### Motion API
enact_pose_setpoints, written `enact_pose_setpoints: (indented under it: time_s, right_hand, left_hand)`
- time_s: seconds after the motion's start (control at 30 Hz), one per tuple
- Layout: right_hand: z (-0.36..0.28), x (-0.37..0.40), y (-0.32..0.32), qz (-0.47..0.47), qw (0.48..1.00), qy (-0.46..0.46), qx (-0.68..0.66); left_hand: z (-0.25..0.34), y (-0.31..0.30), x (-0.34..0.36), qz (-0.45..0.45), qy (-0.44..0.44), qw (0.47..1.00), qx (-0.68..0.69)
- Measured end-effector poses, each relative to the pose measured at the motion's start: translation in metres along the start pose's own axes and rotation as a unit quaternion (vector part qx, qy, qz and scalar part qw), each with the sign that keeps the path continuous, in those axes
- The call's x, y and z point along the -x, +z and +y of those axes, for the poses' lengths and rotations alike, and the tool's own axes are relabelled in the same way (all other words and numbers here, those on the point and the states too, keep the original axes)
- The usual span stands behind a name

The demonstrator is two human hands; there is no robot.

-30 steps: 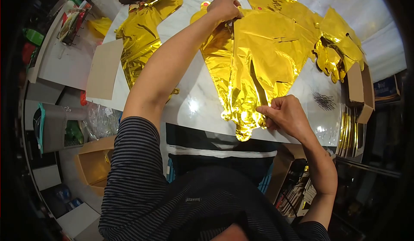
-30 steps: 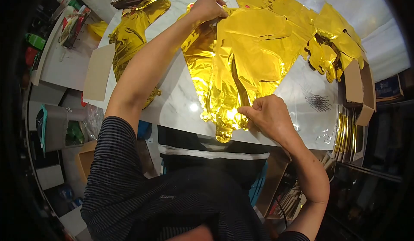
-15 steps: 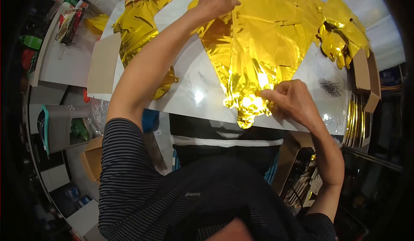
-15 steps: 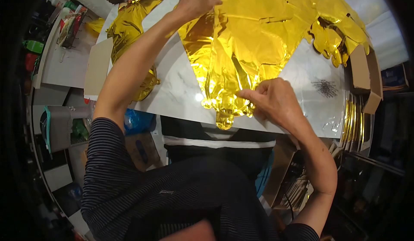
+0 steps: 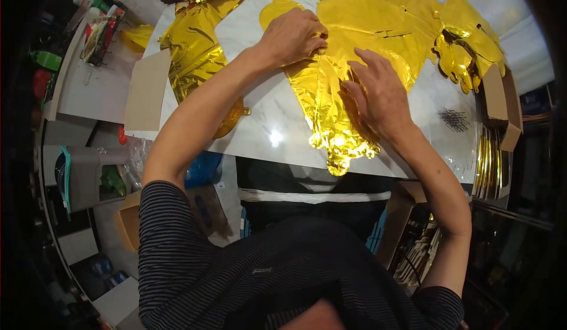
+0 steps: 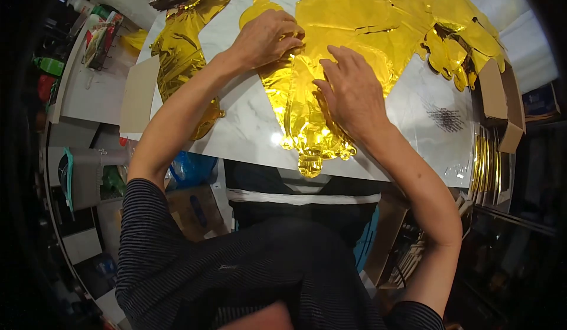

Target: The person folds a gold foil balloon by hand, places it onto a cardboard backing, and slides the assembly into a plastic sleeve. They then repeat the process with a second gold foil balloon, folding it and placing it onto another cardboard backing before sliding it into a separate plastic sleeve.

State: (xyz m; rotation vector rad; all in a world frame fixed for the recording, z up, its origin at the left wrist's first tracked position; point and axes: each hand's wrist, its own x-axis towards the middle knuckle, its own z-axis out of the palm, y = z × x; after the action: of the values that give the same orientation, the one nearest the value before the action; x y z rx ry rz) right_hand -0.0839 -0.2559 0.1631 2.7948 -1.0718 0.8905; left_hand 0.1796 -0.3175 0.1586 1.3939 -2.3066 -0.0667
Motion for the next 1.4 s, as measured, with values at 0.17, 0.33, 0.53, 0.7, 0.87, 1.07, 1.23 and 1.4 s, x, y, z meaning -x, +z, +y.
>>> enact_pose_setpoints:
  time_s: [0.17,0.33,0.53,0.7,0.87,1.07,1.23,1.4]
  right_hand:
    - [0.000,0.000,0.017,-0.029,0.999,-0.005,-0.014]
    - [-0.005,0.001,0.017,-0.021,0.999,0.012,-0.031]
    - [-0.004,0.003,0.018,-0.002,0.999,0.013,-0.049]
    - [-0.004,0.004,0.020,0.008,0.999,0.016,-0.051]
    - [-0.001,0.007,0.022,0.022,0.998,0.018,-0.052]
    - [0.000,0.010,0.022,0.016,0.998,0.026,-0.053]
    - [0.001,0.010,0.024,0.025,0.998,0.019,-0.051]
    - [-0.001,0.008,0.020,-0.004,0.998,0.026,-0.051]
  left_hand:
    - [0.001,0.000,0.001,0.014,-0.004,1.000,0.001]
    - [-0.011,0.001,0.003,0.047,-0.019,0.998,0.031]
    - [-0.058,-0.037,0.009,0.073,-0.250,0.963,-0.073]
    - [-0.068,-0.055,-0.003,-0.153,-0.411,0.898,0.030]
    - [-0.059,-0.045,-0.003,-0.098,-0.385,0.912,0.100]
    - [-0.003,-0.058,-0.016,-0.020,-0.368,0.859,0.355]
    - [0.022,-0.044,-0.045,-0.026,-0.315,0.879,0.356]
    - [0.046,-0.022,-0.062,-0.072,-0.272,0.837,0.470]
